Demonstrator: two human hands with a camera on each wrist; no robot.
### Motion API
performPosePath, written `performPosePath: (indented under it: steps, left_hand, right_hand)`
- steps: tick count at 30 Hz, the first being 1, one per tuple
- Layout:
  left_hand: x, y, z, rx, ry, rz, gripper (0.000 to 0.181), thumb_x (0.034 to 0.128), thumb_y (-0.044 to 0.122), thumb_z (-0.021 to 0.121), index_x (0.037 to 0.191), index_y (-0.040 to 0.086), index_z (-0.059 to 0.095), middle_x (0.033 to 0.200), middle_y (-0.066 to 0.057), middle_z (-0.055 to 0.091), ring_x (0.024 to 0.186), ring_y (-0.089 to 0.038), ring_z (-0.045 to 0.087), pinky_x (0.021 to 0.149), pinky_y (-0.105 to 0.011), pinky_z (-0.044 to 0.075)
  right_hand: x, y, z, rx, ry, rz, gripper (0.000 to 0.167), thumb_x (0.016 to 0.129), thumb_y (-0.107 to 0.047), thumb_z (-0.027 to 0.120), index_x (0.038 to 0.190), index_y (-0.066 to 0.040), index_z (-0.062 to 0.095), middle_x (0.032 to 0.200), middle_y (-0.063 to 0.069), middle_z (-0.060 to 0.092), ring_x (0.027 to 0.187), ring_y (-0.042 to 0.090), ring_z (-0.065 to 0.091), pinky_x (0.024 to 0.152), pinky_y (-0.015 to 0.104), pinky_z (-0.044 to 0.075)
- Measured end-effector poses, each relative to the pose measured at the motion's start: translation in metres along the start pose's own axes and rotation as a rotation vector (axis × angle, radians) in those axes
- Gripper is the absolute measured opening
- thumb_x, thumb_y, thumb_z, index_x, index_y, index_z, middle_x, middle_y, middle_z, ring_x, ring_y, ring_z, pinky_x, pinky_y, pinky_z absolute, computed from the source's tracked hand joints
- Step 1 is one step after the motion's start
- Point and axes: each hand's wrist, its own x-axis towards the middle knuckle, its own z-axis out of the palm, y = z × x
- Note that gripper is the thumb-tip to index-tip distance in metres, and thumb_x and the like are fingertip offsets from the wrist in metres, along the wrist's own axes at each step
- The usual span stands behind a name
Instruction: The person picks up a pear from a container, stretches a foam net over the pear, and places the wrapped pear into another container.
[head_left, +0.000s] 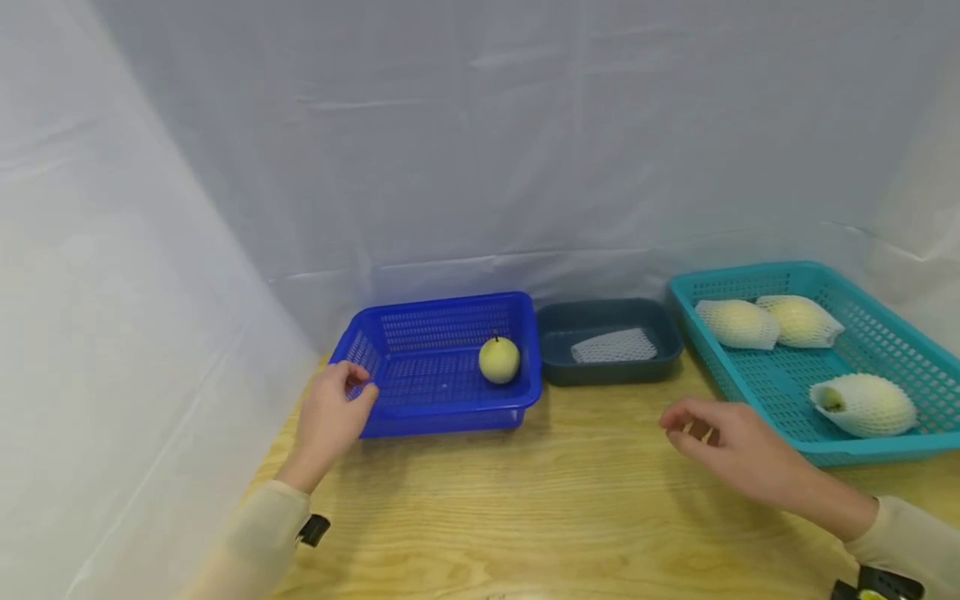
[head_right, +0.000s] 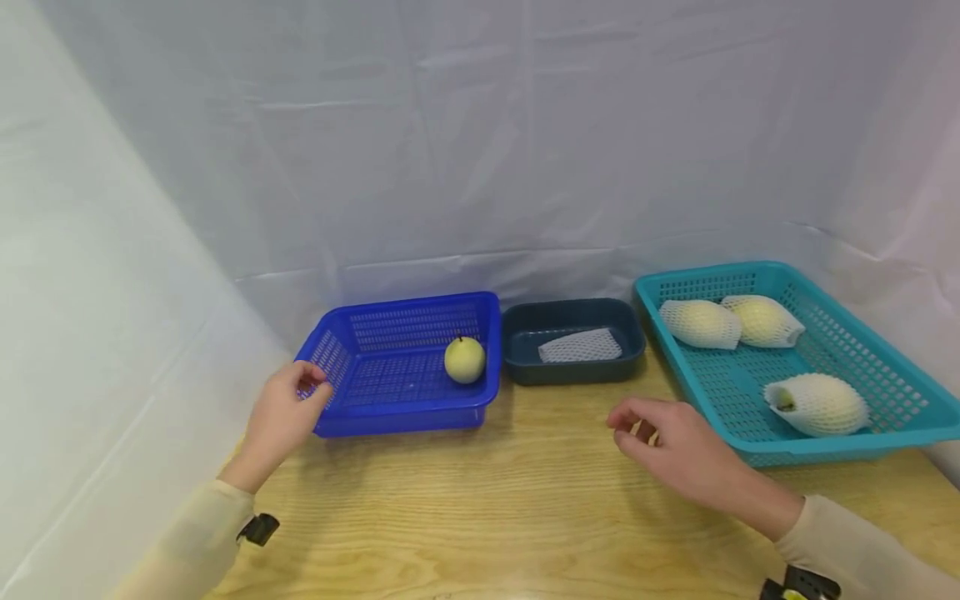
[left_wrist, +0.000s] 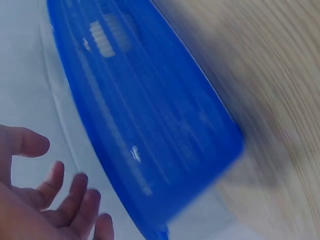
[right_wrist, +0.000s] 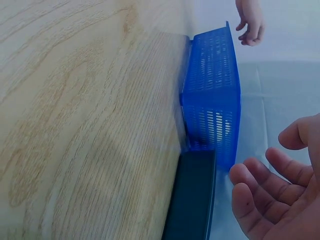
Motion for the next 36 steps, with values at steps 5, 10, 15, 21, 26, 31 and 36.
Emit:
performPosePath:
  steps: [5,10,15,21,26,31,36]
  left_hand:
    - [0.006,-0.023,-0.009,0.075,0.007,-0.078,0.043,0.0948,0.029,0.06,0.127,0.001,0.057,0.123,-0.023,0.056,0.116,-0.044,0.05,0.094,-0.061,0.041]
    - [0.014,-0.045,-0.011,0.084,-0.06,-0.194,0.064,0.097,0.036,0.058,0.143,-0.006,0.042,0.13,-0.029,0.051,0.118,-0.046,0.05,0.094,-0.063,0.043]
    - [0.017,-0.063,-0.012,0.106,-0.156,-0.289,0.073,0.1004,0.038,0.051,0.152,-0.008,0.028,0.131,-0.033,0.053,0.108,-0.044,0.059,0.081,-0.057,0.052]
    - [0.017,-0.076,-0.017,0.165,-0.25,-0.271,0.062,0.1021,0.038,0.044,0.139,-0.011,0.044,0.116,-0.031,0.064,0.09,-0.038,0.064,0.063,-0.043,0.05]
    - [0.017,-0.079,-0.017,0.142,-0.275,-0.274,0.046,0.1033,0.037,0.04,0.114,-0.005,0.056,0.086,-0.014,0.065,0.072,-0.027,0.06,0.056,-0.036,0.044]
    - [0.018,-0.078,-0.016,0.136,-0.278,-0.284,0.046,0.1041,0.036,0.04,0.115,-0.006,0.054,0.08,-0.011,0.063,0.066,-0.023,0.057,0.053,-0.034,0.042]
    - [0.02,-0.076,-0.011,0.148,-0.279,-0.281,0.047,0.1036,0.035,0.04,0.116,-0.008,0.055,0.085,-0.014,0.062,0.07,-0.025,0.057,0.055,-0.035,0.043]
  right_hand:
    - [0.0,0.0,-0.001,-0.002,-0.015,0.008,0.014,0.102,-0.027,0.06,0.113,-0.022,0.069,0.104,-0.008,0.07,0.081,0.001,0.061,0.064,0.025,0.052]
    - [0.001,0.0,-0.001,0.002,-0.022,0.015,0.015,0.103,-0.029,0.059,0.112,-0.023,0.068,0.103,-0.009,0.07,0.081,0.001,0.061,0.065,0.026,0.052]
    - [0.004,-0.001,0.0,0.003,-0.031,-0.005,0.015,0.103,-0.029,0.059,0.112,-0.021,0.068,0.102,-0.009,0.07,0.081,0.001,0.062,0.064,0.026,0.053]
    - [0.01,-0.005,0.001,-0.018,-0.029,-0.05,0.013,0.102,-0.025,0.061,0.11,-0.021,0.069,0.101,-0.009,0.071,0.08,0.0,0.062,0.063,0.026,0.053]
    - [0.022,-0.011,0.001,-0.069,-0.049,-0.074,0.012,0.101,-0.024,0.062,0.11,-0.022,0.069,0.098,-0.01,0.07,0.077,0.001,0.061,0.062,0.025,0.051]
    - [0.046,-0.023,0.0,-0.126,-0.104,-0.111,0.013,0.1,-0.02,0.062,0.11,-0.023,0.069,0.098,-0.01,0.069,0.077,0.003,0.06,0.062,0.025,0.051]
    - [0.074,-0.038,0.003,-0.235,-0.126,-0.189,0.013,0.098,-0.021,0.063,0.109,-0.023,0.07,0.099,-0.008,0.071,0.076,0.001,0.06,0.066,0.027,0.051]
